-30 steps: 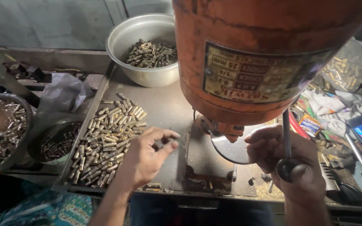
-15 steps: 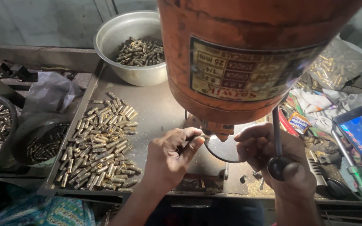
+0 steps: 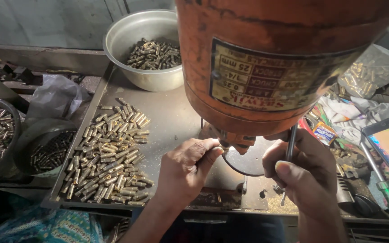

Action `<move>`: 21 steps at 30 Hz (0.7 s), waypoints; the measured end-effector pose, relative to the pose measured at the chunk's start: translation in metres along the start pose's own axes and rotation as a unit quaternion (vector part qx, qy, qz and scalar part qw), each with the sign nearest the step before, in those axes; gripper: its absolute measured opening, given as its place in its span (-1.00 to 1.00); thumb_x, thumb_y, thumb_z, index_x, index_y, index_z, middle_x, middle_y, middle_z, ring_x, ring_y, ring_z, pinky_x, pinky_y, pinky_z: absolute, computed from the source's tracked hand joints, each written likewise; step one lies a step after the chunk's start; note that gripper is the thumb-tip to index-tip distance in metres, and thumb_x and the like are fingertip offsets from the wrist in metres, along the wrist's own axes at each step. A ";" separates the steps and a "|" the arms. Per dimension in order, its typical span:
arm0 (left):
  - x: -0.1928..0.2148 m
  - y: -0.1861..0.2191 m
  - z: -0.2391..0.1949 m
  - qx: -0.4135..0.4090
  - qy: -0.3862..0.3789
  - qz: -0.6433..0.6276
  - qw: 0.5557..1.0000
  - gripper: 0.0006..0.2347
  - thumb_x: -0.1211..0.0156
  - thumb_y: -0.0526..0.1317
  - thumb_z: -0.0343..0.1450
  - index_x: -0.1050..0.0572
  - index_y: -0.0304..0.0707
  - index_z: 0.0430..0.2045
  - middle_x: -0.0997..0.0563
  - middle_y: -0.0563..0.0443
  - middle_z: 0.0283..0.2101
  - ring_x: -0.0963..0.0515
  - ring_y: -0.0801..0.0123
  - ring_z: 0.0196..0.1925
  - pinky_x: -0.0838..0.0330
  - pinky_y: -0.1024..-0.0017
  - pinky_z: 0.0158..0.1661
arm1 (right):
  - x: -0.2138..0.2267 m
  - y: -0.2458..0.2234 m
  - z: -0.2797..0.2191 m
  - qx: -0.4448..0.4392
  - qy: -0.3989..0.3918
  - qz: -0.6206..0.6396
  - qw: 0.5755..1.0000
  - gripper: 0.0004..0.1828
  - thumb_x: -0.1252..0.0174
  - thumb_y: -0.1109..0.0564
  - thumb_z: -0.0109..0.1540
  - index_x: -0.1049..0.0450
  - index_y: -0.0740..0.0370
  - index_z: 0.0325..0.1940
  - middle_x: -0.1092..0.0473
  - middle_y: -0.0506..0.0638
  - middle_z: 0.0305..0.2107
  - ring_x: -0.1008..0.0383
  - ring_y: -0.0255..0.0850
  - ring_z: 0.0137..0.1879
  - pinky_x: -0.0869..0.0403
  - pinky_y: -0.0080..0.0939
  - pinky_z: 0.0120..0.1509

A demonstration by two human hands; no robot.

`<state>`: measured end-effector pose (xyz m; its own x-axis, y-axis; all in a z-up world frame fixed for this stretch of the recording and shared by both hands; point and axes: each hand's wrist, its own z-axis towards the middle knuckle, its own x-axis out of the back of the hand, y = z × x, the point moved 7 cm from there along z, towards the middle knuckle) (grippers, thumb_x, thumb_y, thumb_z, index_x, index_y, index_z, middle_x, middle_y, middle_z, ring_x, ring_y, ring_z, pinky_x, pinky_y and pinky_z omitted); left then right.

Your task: Operates a manual press to process and assemble small brass electrical components.

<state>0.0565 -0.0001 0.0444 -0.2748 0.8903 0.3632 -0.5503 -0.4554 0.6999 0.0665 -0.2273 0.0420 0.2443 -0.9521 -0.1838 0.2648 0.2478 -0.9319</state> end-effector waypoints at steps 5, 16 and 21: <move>-0.001 -0.001 0.001 0.009 -0.008 -0.004 1.000 -0.85 -0.34 -0.20 0.43 -0.61 -0.21 -0.21 -0.70 -0.07 -0.28 -0.75 0.18 -0.29 -0.60 0.37 -0.31 | 0.000 0.001 0.004 -0.029 0.040 -0.041 0.998 -0.48 -0.11 0.19 0.17 -0.31 0.57 0.15 -0.41 0.19 -0.49 -0.20 -0.32 -0.53 -0.19 -0.32 -0.49; 0.008 -0.053 -0.018 0.196 0.026 -0.195 0.961 -0.85 -0.42 -0.26 0.38 -0.66 -0.25 -0.23 -0.71 0.02 -0.30 -0.58 0.44 -0.43 -0.43 0.49 -0.44 | 0.001 0.004 0.000 0.007 -0.038 0.016 0.999 0.27 -0.26 -0.63 0.06 -0.28 0.69 0.24 -0.43 0.22 -0.42 -0.24 -0.32 -0.49 -0.15 -0.34 -0.45; 0.057 -0.140 -0.052 0.360 0.148 -0.463 0.797 -0.88 -0.43 -0.27 0.49 -0.61 -0.34 -0.27 -0.60 -0.01 -0.42 -0.37 0.50 -0.56 -0.18 0.53 -0.60 | 0.006 0.011 -0.002 -0.002 -0.030 0.006 1.000 0.33 -0.26 -0.65 0.03 -0.27 0.73 0.26 -0.42 0.24 -0.39 -0.24 -0.31 -0.49 -0.14 -0.35 -0.46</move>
<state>0.0774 0.1145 -0.0648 -0.2467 0.7614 -0.5994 -0.0598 0.6054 0.7937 0.0687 -0.2308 0.0302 0.3037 -0.9362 -0.1766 0.2576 0.2592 -0.9308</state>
